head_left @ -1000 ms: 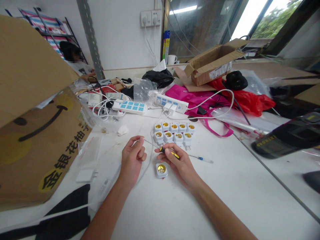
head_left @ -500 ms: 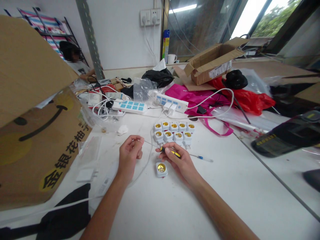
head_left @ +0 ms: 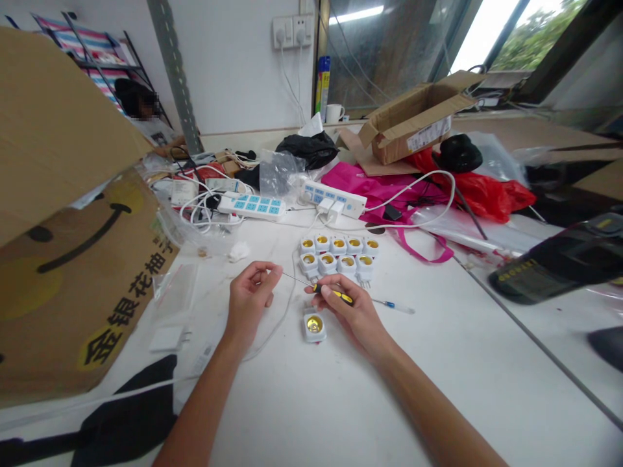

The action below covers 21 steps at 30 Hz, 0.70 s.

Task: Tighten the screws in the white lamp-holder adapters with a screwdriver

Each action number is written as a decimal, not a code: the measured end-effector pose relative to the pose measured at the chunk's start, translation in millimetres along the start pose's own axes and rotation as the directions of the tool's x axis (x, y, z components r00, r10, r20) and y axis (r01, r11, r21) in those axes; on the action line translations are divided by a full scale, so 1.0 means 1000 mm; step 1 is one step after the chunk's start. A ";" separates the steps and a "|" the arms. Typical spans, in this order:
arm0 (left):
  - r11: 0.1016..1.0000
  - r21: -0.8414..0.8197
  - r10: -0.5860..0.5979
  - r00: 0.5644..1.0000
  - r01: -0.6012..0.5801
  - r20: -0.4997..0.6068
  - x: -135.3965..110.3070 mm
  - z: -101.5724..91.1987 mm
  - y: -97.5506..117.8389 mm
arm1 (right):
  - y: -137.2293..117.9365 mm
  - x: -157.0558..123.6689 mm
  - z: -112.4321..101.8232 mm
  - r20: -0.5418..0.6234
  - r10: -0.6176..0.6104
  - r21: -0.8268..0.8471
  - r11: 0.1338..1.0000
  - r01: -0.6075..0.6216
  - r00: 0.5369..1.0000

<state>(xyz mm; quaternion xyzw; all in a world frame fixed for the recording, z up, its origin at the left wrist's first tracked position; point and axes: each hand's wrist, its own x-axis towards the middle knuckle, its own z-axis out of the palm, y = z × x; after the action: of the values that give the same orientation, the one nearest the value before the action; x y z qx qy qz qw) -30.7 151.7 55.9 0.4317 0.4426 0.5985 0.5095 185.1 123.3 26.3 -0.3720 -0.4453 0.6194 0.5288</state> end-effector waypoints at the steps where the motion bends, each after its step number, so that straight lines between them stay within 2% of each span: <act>1: 1.000 0.000 -0.002 1.000 0.002 -0.006 0.000 0.000 0.000 | 0.000 0.000 0.000 -0.004 0.003 -0.001 1.000 -0.003 1.000; 9: 0.998 -0.031 -0.059 0.998 0.059 -0.007 0.002 0.000 -0.002 | -0.004 -0.001 0.003 -0.045 -0.003 0.021 1.000 0.004 0.999; 17: 0.995 -0.032 -0.095 0.995 0.096 0.015 0.000 0.003 -0.003 | -0.012 -0.001 0.004 -0.136 -0.014 0.213 0.976 0.043 0.991; 21: 0.996 0.026 -0.086 0.996 0.085 0.032 -0.002 0.002 -0.002 | -0.011 0.001 0.001 -0.230 -0.084 0.167 0.978 0.124 0.970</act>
<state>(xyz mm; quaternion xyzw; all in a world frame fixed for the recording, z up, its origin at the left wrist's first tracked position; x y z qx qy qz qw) -27.7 150.3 53.9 0.4283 0.4596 0.5635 0.5365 187.9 124.8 36.6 -0.3653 -0.3446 0.5832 0.6384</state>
